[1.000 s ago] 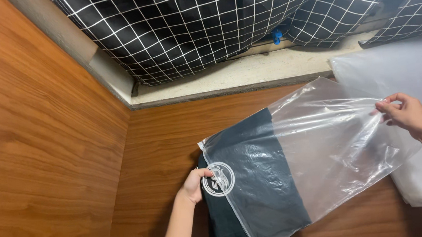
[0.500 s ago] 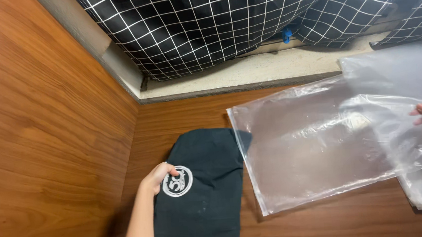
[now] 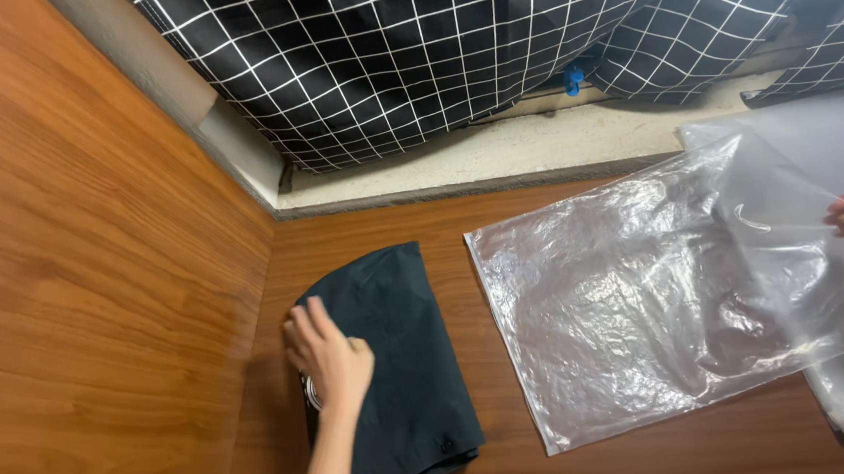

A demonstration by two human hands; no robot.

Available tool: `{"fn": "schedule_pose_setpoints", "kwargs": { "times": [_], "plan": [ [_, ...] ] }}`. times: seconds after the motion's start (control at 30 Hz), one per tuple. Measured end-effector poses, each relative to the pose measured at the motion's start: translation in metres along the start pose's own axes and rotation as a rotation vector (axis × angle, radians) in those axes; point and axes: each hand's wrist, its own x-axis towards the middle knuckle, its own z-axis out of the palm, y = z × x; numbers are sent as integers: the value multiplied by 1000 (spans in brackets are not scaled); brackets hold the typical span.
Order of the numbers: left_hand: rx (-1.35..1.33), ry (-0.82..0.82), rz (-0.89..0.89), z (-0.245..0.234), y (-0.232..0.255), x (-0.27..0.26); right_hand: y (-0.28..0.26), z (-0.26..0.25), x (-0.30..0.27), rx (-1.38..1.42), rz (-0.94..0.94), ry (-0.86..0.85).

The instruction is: The person takes a garment from a clothing rack, places it into a cardboard box, and then removes another garment from a plastic bag to fold and flatten it on a desk.

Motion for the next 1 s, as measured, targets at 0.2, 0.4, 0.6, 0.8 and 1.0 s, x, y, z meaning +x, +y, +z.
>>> {"fn": "schedule_pose_setpoints", "kwargs": {
  "times": [0.2,0.4,0.6,0.8,1.0],
  "plan": [
    [-256,-635,675,27,130,-36,0,-8,37,-113,-251,7],
    [-254,-680,735,78,171,-70,-177,27,-38,-408,-640,294],
    [-94,-536,673,83,176,-105,-192,70,-84,-582,-515,165],
    [43,-491,646,82,179,-144,-234,141,-190,-747,-155,-333],
    [-490,-439,528,38,180,-137,-244,180,-269,-925,167,-569]
  ]
}}
